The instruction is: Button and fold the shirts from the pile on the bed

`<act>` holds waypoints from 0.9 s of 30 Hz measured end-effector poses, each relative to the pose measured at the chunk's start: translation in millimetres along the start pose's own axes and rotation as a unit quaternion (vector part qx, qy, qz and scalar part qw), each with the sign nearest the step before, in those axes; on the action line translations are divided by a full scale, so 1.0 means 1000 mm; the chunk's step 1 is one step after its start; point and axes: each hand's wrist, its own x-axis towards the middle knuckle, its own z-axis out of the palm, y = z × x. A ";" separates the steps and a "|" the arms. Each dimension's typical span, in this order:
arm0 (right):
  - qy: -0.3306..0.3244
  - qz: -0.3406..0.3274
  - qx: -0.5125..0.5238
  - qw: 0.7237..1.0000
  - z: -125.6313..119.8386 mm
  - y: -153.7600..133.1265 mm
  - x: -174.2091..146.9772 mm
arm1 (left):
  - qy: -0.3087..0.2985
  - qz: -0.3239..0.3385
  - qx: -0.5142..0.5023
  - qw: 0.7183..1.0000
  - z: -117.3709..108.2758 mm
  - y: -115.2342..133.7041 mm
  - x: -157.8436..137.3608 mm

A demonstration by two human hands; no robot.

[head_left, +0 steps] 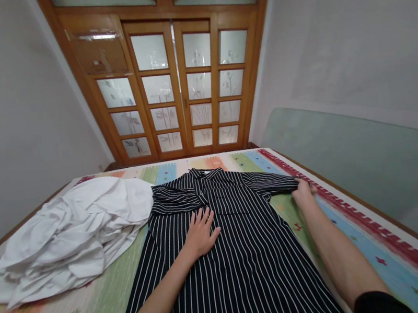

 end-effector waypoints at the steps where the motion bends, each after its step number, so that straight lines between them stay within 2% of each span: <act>1: 0.039 0.007 -0.007 0.999 0.005 -0.003 0.000 | 0.000 0.000 0.002 1.000 0.000 0.001 0.000; 3: 0.114 0.011 -0.030 0.993 0.019 -0.014 -0.006 | 0.003 0.002 0.004 1.000 0.000 0.001 0.001; 5: 0.129 -0.033 -0.076 0.988 0.038 -0.026 -0.023 | 0.009 0.002 0.003 1.000 0.001 0.001 0.001; 7: 0.064 -0.123 -0.140 0.980 0.057 -0.035 -0.053 | 0.012 0.002 -0.003 1.000 0.003 0.001 0.002; 9: -0.057 -0.230 -0.212 0.948 0.070 -0.035 -0.093 | 0.014 0.004 -0.010 1.000 0.004 0.000 0.002; 11: -0.191 -0.333 -0.271 0.883 0.075 -0.024 -0.135 | 0.018 0.006 -0.015 1.000 0.005 -0.001 0.002; 12: -0.277 -0.374 -0.291 0.836 0.074 -0.015 -0.155 | 0.021 0.006 -0.016 1.000 0.006 -0.001 0.002; 14: -0.450 -0.425 -0.345 0.705 0.068 0.004 -0.186 | 0.027 0.005 -0.015 1.000 0.006 -0.001 0.002; 15: -0.507 -0.440 -0.371 0.642 0.064 0.014 -0.197 | 0.030 0.004 -0.014 0.999 0.006 -0.001 0.002; 16: -0.537 -0.446 -0.395 0.597 0.060 0.021 -0.206 | 0.033 0.002 -0.013 0.999 0.007 -0.001 0.002; 17: -0.548 -0.448 -0.417 0.570 0.057 0.028 -0.211 | 0.037 -0.001 -0.014 0.999 0.007 0.000 0.002; 18: -0.544 -0.445 -0.438 0.561 0.056 0.032 -0.215 | 0.041 -0.004 -0.015 0.999 0.007 0.000 0.002; 19: -0.530 -0.437 -0.455 0.567 0.055 0.035 -0.217 | 0.044 -0.008 -0.016 0.999 0.008 0.001 0.002; 24: -0.466 -0.383 -0.493 0.628 0.064 0.036 -0.230 | 0.051 -0.014 -0.023 0.998 0.009 0.002 0.002; 25: -0.468 -0.378 -0.494 0.628 0.066 0.037 -0.234 | 0.051 -0.014 -0.026 0.998 0.009 0.002 0.002; 27: -0.489 -0.379 -0.498 0.608 0.066 0.040 -0.244 | 0.060 -0.014 -0.037 0.997 0.009 0.001 0.004</act>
